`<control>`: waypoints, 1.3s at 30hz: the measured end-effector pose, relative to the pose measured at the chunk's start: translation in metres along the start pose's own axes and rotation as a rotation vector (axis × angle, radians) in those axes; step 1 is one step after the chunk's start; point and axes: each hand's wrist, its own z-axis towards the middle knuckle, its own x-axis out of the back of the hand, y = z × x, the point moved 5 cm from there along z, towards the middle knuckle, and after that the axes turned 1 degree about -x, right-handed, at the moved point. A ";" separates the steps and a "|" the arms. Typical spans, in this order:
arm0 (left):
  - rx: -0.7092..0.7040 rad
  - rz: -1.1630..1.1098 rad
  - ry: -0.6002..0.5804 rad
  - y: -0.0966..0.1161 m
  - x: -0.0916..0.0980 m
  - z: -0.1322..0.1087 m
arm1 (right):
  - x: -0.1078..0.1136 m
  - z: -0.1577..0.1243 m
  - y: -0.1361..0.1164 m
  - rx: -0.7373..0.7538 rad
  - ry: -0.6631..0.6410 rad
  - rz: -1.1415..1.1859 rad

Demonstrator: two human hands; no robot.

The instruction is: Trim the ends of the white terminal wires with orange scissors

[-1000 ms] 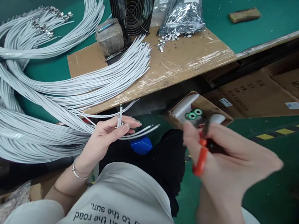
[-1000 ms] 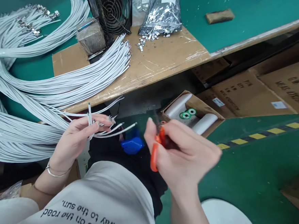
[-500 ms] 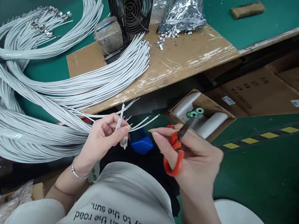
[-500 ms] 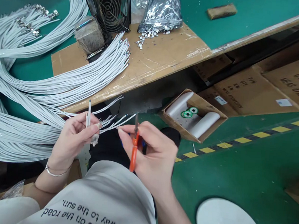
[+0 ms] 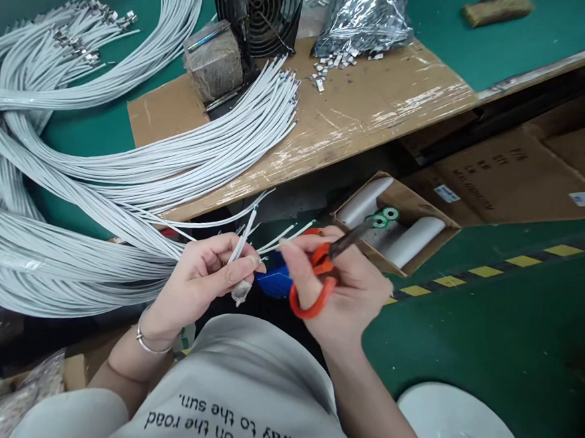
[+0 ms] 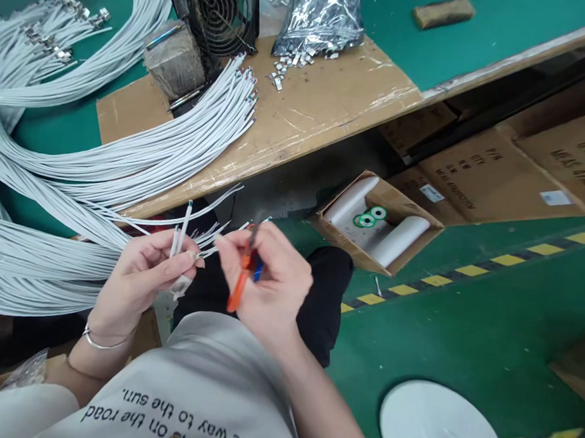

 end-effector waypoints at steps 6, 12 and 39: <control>-0.002 0.006 0.046 -0.001 0.002 0.002 | 0.012 0.005 0.011 -0.091 -0.010 -0.011; -0.024 0.022 0.042 -0.001 0.001 0.003 | 0.009 0.001 0.012 -0.018 -0.403 -0.136; -0.035 0.017 0.046 -0.002 0.001 -0.002 | 0.007 0.002 0.008 0.126 -0.535 -0.322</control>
